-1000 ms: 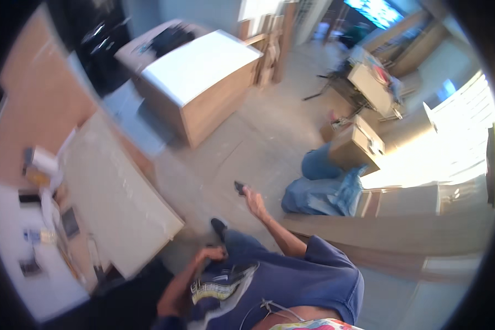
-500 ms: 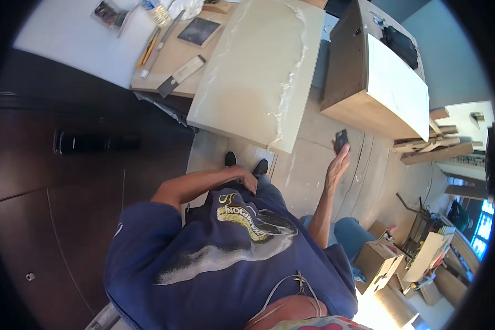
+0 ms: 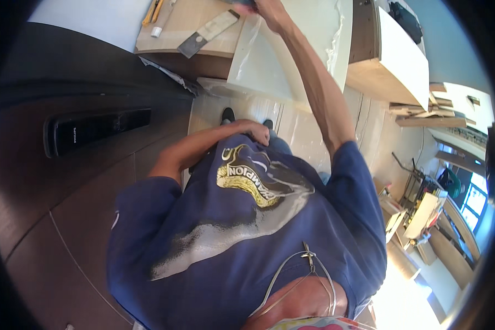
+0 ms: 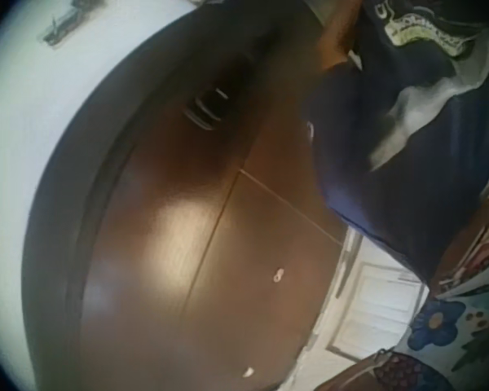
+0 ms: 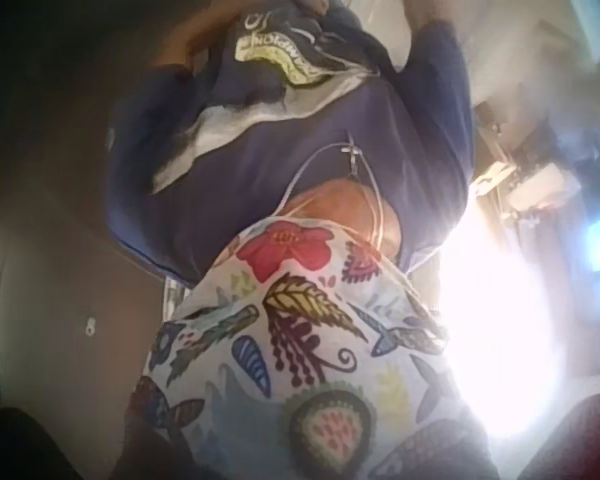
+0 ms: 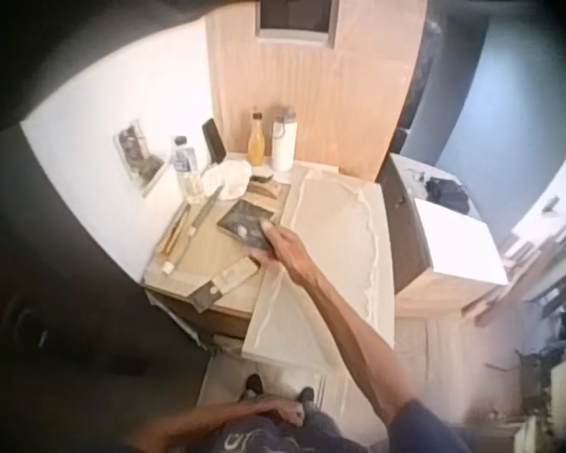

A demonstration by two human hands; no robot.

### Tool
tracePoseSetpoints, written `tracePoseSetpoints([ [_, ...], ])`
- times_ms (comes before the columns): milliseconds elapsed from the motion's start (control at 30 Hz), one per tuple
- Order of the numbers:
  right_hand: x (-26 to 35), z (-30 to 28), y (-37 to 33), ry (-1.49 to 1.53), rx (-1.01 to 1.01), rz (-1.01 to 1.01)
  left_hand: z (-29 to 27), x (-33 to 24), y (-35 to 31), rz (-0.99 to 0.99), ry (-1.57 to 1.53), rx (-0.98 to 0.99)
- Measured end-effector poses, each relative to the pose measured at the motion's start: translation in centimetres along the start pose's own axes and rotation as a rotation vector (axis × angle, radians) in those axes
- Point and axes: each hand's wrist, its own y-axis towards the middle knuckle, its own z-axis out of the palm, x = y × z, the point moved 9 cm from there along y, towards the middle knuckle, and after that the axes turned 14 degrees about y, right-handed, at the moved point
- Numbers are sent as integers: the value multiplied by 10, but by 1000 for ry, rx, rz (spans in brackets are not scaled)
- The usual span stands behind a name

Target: The person applies a white paste to a flat board with their hands, spreading it across the surface. They then use a sanding block to smooth the dried substance and a metal scraper to remove excess material from the edges.

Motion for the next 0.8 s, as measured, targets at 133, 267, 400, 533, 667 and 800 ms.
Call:
tracePoseSetpoints([
  [133,39,78,25,-226,45,-278,-20,21,-71,-130,51,-271],
  [267,67,64,-94,-854,273,-472,-55,8,-132,-90,34,-426],
  [400,44,101,-195,-1026,582,-434,-75,-7,-202,89,-184,-528],
  [533,37,115,-191,-1058,648,-431,-77,18,-243,-42,-227,-609],
  [667,32,117,-185,-1055,727,-451,-99,12,-273,-133,-143,-678],
  [800,25,117,-181,-890,790,-365,-109,7,-294,-120,-244,-943],
])
